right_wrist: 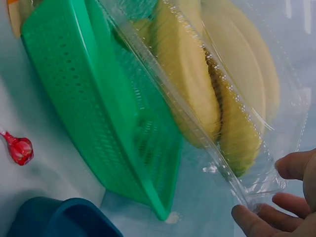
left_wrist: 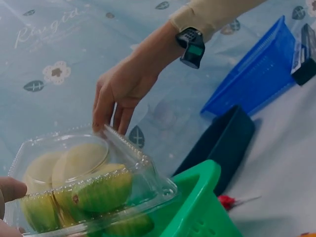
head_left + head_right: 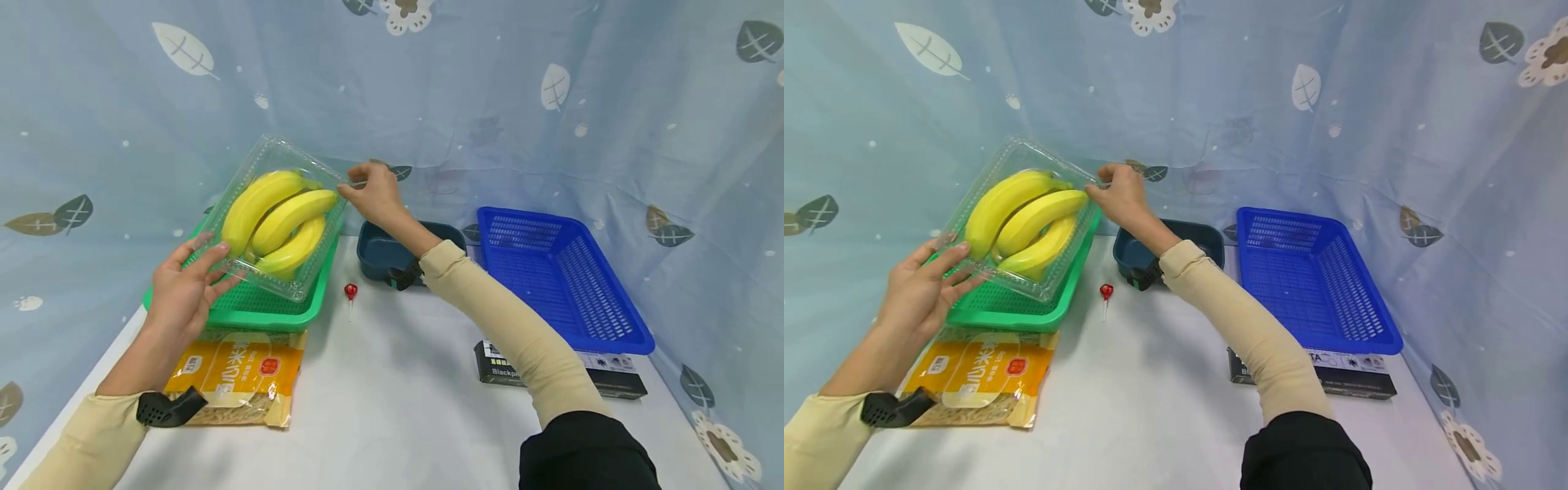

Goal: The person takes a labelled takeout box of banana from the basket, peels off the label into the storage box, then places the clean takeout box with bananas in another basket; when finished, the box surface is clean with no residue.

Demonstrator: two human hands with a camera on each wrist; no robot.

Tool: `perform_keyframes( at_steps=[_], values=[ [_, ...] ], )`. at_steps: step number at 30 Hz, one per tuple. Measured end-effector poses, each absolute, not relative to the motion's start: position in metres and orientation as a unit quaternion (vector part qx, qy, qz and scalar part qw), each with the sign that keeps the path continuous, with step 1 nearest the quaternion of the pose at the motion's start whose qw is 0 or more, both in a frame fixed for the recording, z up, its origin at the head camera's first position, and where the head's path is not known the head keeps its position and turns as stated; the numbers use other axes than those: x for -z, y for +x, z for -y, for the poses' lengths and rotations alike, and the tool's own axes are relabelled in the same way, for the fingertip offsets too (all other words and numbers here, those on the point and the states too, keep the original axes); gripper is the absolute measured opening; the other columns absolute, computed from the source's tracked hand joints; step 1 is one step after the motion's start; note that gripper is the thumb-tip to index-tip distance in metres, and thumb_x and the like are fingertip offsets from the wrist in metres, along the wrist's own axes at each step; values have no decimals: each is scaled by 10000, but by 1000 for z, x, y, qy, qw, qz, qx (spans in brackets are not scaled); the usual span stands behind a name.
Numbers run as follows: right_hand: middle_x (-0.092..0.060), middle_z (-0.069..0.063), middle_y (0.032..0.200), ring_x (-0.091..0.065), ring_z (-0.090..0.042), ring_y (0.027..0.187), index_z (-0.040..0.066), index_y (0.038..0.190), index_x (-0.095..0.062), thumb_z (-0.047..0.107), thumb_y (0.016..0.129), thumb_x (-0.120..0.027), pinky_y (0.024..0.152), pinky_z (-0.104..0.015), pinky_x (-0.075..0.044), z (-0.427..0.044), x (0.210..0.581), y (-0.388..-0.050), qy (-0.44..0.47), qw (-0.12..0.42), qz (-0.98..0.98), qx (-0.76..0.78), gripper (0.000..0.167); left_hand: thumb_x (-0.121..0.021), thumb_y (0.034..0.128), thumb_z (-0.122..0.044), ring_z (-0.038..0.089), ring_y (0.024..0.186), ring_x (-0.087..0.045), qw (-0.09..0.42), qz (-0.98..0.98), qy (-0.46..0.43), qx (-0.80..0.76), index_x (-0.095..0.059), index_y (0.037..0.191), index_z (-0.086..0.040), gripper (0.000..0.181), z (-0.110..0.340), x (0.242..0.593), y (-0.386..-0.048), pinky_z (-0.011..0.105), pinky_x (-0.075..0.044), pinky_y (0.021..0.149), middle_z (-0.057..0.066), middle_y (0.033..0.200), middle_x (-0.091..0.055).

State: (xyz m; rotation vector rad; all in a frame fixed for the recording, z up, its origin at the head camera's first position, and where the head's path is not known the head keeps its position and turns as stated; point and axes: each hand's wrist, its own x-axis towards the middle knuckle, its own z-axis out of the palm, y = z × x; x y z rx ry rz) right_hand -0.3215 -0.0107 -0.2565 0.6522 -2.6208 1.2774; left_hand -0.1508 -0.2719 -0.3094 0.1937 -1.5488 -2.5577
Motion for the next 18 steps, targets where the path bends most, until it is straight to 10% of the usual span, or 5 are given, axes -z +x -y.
perform_keyframes(
  at_steps=[6, 18],
  values=[
    [-654, -95, 1240, -637, -201, 1098, 44, 1254, -675, 238, 972, -686, 818, -242, -529, 28, 264, -332, 217, 78, 880, -416, 343, -674, 965, -164, 362, 1477, -155, 50, 521, 103, 846, -280, 1541, -184, 698, 278, 310, -159, 321, -543, 905, -50, 1320, -390],
    [-635, -99, 1307, -629, -192, 1098, 40, 1294, -656, 217, 1037, -568, 881, -302, -521, 62, 288, -356, 224, 58, 907, -352, 324, -611, 1002, -270, 410, 1497, -23, -10, 547, 165, 820, 37, 1613, -174, 895, 285, 316, -176, 325, -442, 1044, 64, 1466, -265]
  ],
)
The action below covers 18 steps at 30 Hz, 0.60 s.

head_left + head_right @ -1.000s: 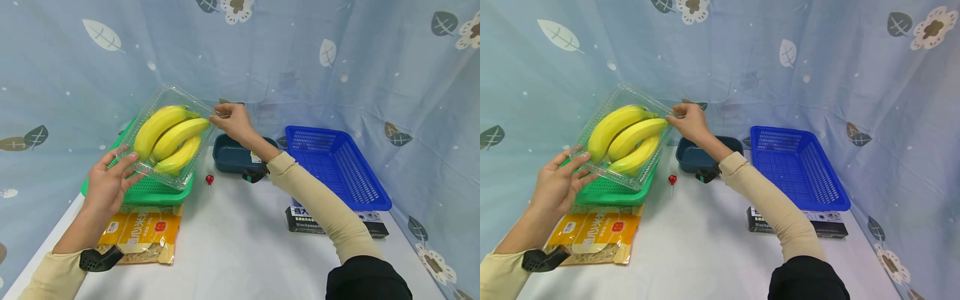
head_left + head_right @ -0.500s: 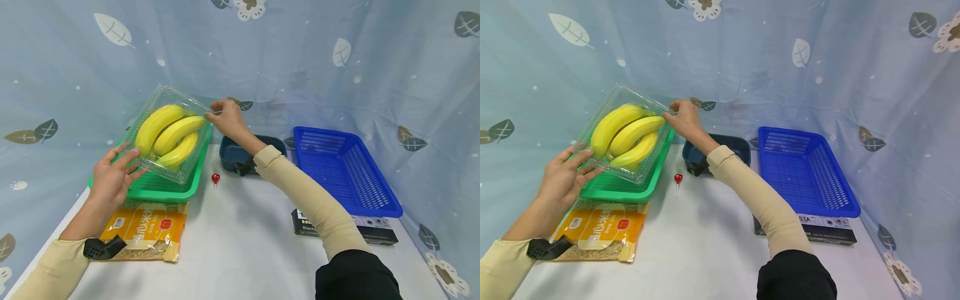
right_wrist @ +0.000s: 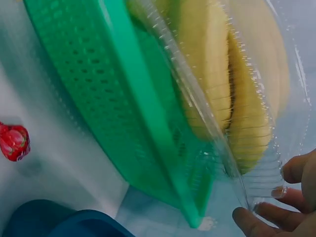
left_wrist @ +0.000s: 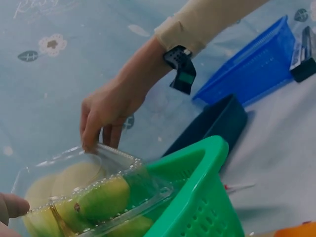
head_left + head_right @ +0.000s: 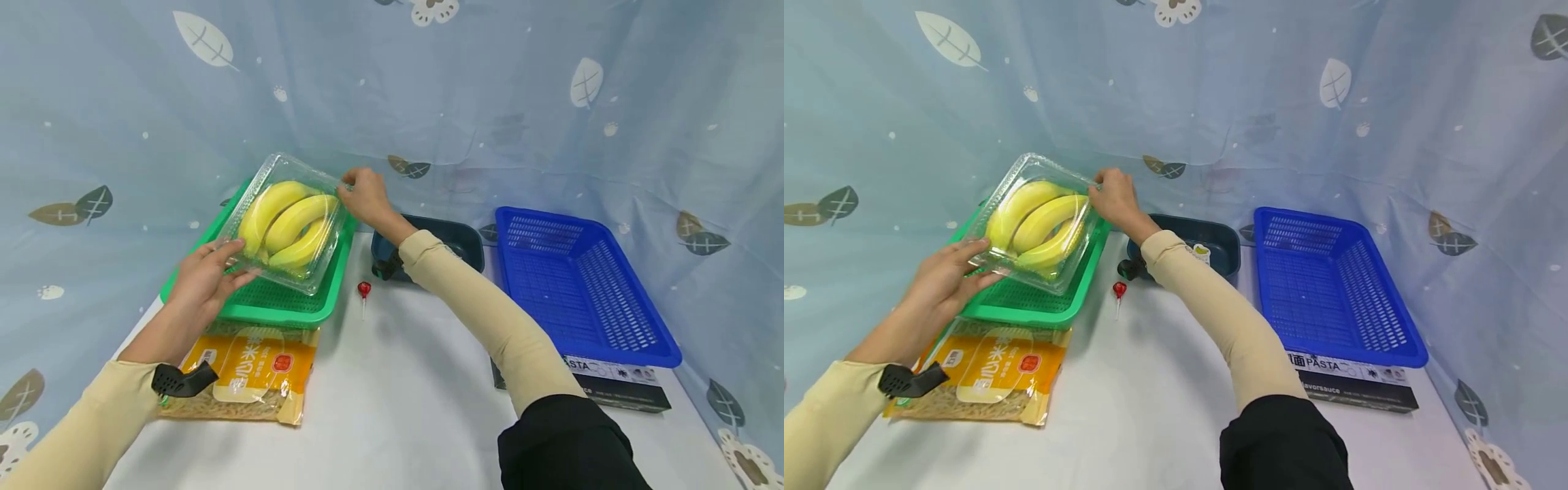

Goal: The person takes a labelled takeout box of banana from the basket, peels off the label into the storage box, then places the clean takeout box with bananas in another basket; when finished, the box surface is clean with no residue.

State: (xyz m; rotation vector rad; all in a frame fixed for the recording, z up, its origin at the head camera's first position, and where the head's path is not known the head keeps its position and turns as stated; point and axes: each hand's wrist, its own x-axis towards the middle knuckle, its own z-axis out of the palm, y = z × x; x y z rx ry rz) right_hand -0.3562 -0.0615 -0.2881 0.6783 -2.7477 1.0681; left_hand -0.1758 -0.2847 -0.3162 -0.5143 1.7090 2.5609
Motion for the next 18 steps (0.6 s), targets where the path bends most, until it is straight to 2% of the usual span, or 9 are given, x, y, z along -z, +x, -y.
perform_keyframes(
  at_steps=[2, 4, 7, 12, 15, 18],
  values=[
    [-646, -117, 1290, -657, -176, 894, 30, 1310, -644, 201, 1045, -549, 802, -283, -523, 66, 293, -361, 229, 61, 912, -334, 330, -587, 1014, -287, 375, 1506, -6, 19, -554, -178, -813, 137, 1595, -193, 933, 285, 316, -180, 328, -413, 1070, 86, 1609, -48],
    [-674, -142, 1219, -601, -151, 674, 16, 1317, -635, 183, 1049, -530, 697, -271, -504, 70, 299, -366, 232, 57, 917, -318, 333, -563, 1025, -292, 328, 1513, 19, 31, -553, -192, -810, 234, 1558, -218, 962, 286, 317, -183, 330, -390, 1088, 41, 1638, 160],
    [-685, -152, 1139, -471, -147, 512, 11, 1338, -614, 182, 1060, -496, 590, -276, -459, 75, 305, -371, 231, 40, 925, -299, 347, -537, 1035, -280, 266, 1517, 26, 46, -539, -214, -813, 295, 1520, -257, 964, 287, 319, -187, 321, -388, 1088, 57, 1627, 225],
    [-654, -116, 1128, -555, -159, 658, 27, 1284, -622, 187, 1078, -443, 600, -288, -461, 84, 308, -376, 233, 27, 938, -255, 316, -526, 1039, -261, 218, 1521, 6, 60, -518, -238, -820, 232, 1545, -303, 913, 289, 321, -194, 297, -428, 1051, -8, 1648, 198],
    [-632, -92, 1014, -570, -191, 737, 56, 1187, -633, 159, 1075, -419, 611, -301, -463, 90, 310, -378, 234, 21, 947, -221, 263, -509, 1045, -257, 207, 1523, 28, 62, -515, -251, -817, 157, 1569, -307, 848, 289, 323, -199, 299, -426, 1054, -45, 1652, 180],
    [-593, -78, 932, -548, -205, 730, 77, 1117, -621, 138, 1063, -404, 604, -304, -459, 96, 313, -381, 227, 2, 953, -202, 232, -496, 1049, -253, 193, 1522, 58, 66, -509, -267, -815, 108, 1576, -321, 804, 289, 324, -204, 312, -414, 1069, -61, 1649, 186]
  ],
)
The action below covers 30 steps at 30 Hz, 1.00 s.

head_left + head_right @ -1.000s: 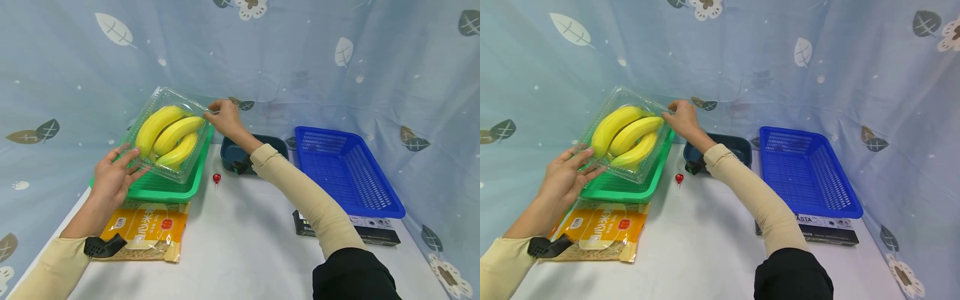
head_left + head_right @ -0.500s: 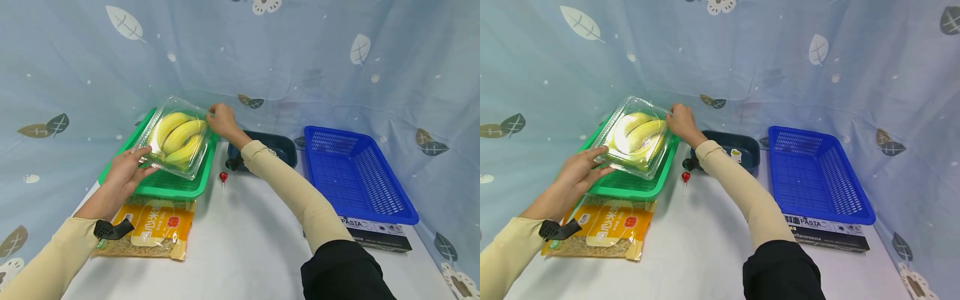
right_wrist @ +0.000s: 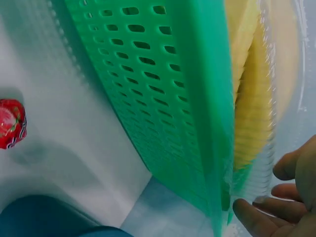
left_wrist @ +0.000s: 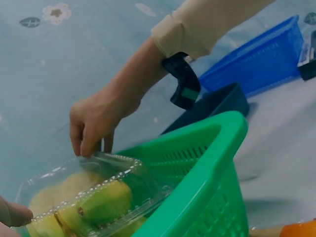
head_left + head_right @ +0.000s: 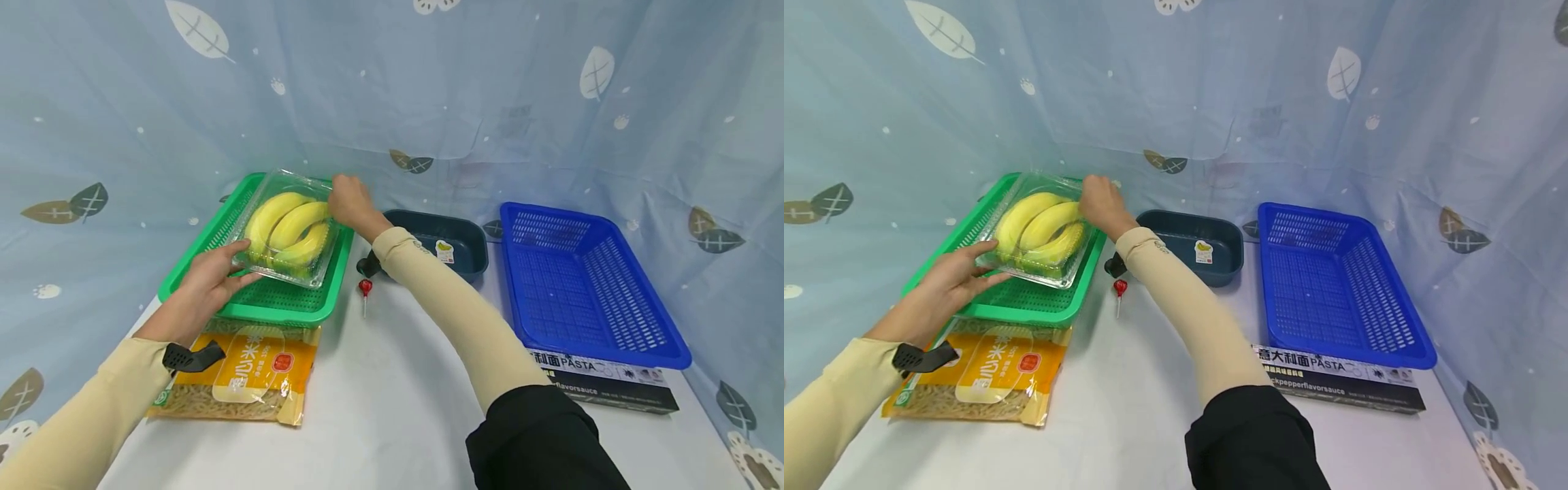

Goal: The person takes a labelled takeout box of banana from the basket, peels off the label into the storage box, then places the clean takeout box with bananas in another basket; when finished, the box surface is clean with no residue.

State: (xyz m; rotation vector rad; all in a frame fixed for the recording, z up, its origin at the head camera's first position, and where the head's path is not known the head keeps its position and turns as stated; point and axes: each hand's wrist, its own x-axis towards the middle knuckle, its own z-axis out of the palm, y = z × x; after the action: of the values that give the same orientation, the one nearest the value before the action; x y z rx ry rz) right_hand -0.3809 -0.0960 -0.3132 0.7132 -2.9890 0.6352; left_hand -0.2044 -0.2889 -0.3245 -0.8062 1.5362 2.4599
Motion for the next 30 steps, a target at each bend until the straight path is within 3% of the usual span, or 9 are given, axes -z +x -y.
perform_keyframes(
  at_steps=[4, 10, 13, 16, 20, 23, 27, 30],
  values=[
    [-561, -63, 895, -515, -195, 701, 100, 1075, -599, 142, 1053, -412, 600, -298, -452, 99, 316, -380, 221, -8, 956, -195, 194, -471, 1059, -237, 205, 1513, 110, 81, -502, -272, -817, 204, 1544, -336, 837, 286, 326, -211, 333, -407, 1079, -60, 1630, 244],
    [-563, -70, 890, -512, -187, 649, 83, 1176, -589, 199, 1057, -451, 583, -302, -453, 96, 313, -375, 250, -13, 950, -187, 216, -405, 1076, -208, 228, 1495, 175, 113, -500, -274, -813, 341, 1470, -361, 858, 286, 327, -219, 333, -411, 1075, -31, 1588, 350],
    [-611, -96, 1026, -544, -187, 674, 40, 1327, -553, 222, 1059, -469, 632, -306, -466, 90, 310, -372, 277, -16, 942, -188, 335, -347, 1086, -194, 234, 1474, 235, 132, -491, -275, -816, 402, 1418, -398, 844, 288, 327, -219, 340, -375, 1104, -73, 1542, 424],
    [-591, -138, 1292, -601, -187, 760, 15, 1466, -449, 235, 1062, -475, 726, -314, -483, 79, 305, -369, 292, -26, 935, -198, 461, -315, 1090, -182, 248, 1461, 269, 144, -488, -277, -815, 423, 1403, -410, 834, 288, 328, -219, 357, -342, 1127, -107, 1509, 466],
    [-484, -141, 1479, -649, -199, 952, 19, 1508, -401, 261, 1061, -492, 834, -325, -499, 60, 296, -366, 293, -28, 931, -217, 516, -306, 1088, -189, 292, 1443, 298, 154, -495, -268, -812, 448, 1387, -407, 840, 287, 331, -221, 433, -284, 1161, -109, 1480, 501],
    [-493, -144, 1471, -631, -219, 1072, 17, 1486, -436, 268, 1056, -510, 890, -345, -503, 43, 291, -366, 297, -9, 927, -228, 503, -308, 1085, -215, 344, 1426, 311, 156, -509, -253, -808, 433, 1409, -390, 827, 285, 330, -224, 529, -239, 1166, -100, 1489, 494],
    [-531, -170, 1425, -655, -266, 954, 4, 1460, -466, 259, 1047, -537, 872, -388, -507, 22, 289, -366, 303, 13, 921, -244, 490, -324, 1079, -288, 417, 1392, 329, 160, -536, -228, -797, 398, 1448, -365, 814, 283, 326, -225, 622, -178, 1152, -63, 1493, 494],
    [-530, -166, 1429, -644, -283, 1034, 4, 1453, -477, 260, 1042, -549, 921, -399, -496, 5, 284, -359, 309, 24, 915, -257, 490, -352, 1073, -347, 454, 1369, 339, 169, -557, -204, -787, 385, 1462, -355, 833, 283, 318, -221, 643, -118, 1153, -15, 1480, 511]
  ],
)
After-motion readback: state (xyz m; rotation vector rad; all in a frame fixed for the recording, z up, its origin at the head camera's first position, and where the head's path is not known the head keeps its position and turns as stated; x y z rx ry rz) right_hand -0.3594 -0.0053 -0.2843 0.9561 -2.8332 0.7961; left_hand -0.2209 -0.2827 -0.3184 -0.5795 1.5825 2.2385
